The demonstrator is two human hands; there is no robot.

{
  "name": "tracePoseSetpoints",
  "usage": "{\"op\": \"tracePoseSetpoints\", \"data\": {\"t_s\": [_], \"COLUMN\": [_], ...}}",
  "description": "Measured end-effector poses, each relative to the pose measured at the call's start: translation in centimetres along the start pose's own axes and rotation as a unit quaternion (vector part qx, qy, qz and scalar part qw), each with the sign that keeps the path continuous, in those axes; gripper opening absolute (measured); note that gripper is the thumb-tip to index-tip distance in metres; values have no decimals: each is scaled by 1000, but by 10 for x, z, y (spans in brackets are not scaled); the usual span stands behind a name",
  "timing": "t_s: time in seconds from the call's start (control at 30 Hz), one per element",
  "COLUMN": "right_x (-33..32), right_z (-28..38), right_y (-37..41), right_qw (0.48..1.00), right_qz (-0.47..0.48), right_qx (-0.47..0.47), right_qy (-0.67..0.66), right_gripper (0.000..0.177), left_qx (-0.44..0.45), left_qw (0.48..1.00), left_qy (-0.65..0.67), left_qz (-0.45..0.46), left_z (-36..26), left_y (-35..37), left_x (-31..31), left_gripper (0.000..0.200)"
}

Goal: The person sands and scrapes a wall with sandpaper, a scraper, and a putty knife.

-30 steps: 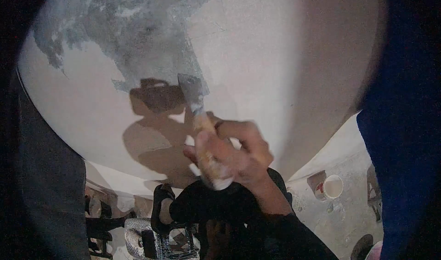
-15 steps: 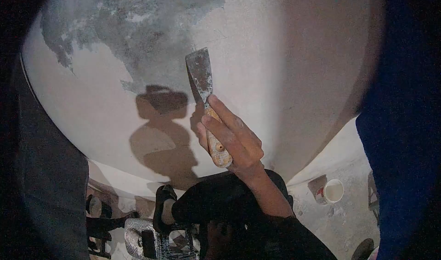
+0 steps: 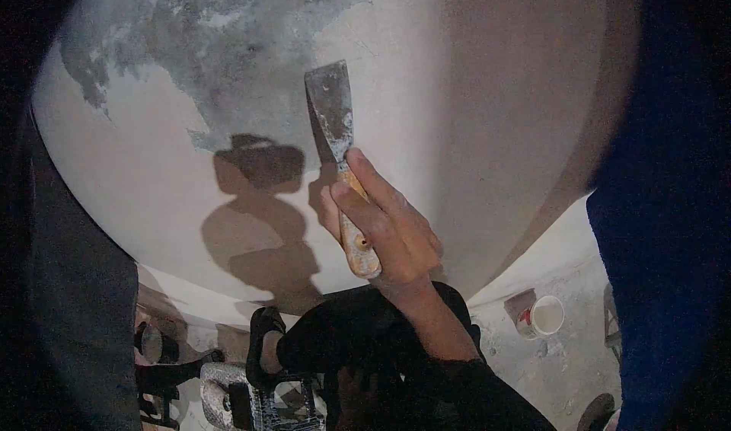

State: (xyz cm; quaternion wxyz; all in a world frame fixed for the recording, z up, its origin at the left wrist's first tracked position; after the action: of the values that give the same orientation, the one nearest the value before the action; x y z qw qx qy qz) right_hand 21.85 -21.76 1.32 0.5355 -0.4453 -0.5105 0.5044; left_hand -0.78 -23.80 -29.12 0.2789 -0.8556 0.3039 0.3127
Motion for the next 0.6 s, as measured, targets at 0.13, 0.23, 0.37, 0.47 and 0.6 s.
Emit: {"op": "tracePoseSetpoints", "data": {"t_s": [0.13,0.23,0.37,0.47,0.6], "right_x": [1,5,6,8,11], "right_z": [-1,2,3,-1,3], "right_y": [-2,0,4,-1,-2], "right_qw": [1000,1000,1000,999,998], "right_qz": [9,-18,-15,-19,-12], "right_qx": [0,9,5,-40,-39], "right_qy": [3,-14,-17,21,39], "right_gripper": [31,37,38,30,31], "left_qx": [-3,-1,6,6,1], "left_qw": [1000,1000,999,998,997], "left_qy": [-17,-31,-49,-61,-76], "left_qz": [5,1,-8,-6,2], "left_z": [-4,-5,-4,-3,-2], "left_y": [5,0,-9,-10,-6], "left_x": [-2,-7,-11,-13,-14], "left_gripper": [25,25,24,24,23]}}
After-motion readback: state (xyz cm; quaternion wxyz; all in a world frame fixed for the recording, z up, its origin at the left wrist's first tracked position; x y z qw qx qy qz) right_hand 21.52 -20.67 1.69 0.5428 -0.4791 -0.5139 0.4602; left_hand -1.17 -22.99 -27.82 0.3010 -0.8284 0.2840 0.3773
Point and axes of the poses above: each hand's wrist, its own y-axis away from the middle knuckle, its own x-axis out of the palm, z = x × y, the point moved 1 cm from there along -y, towards the middle knuckle, and after that the axes turned 1 degree about z, right-handed, at the moved point
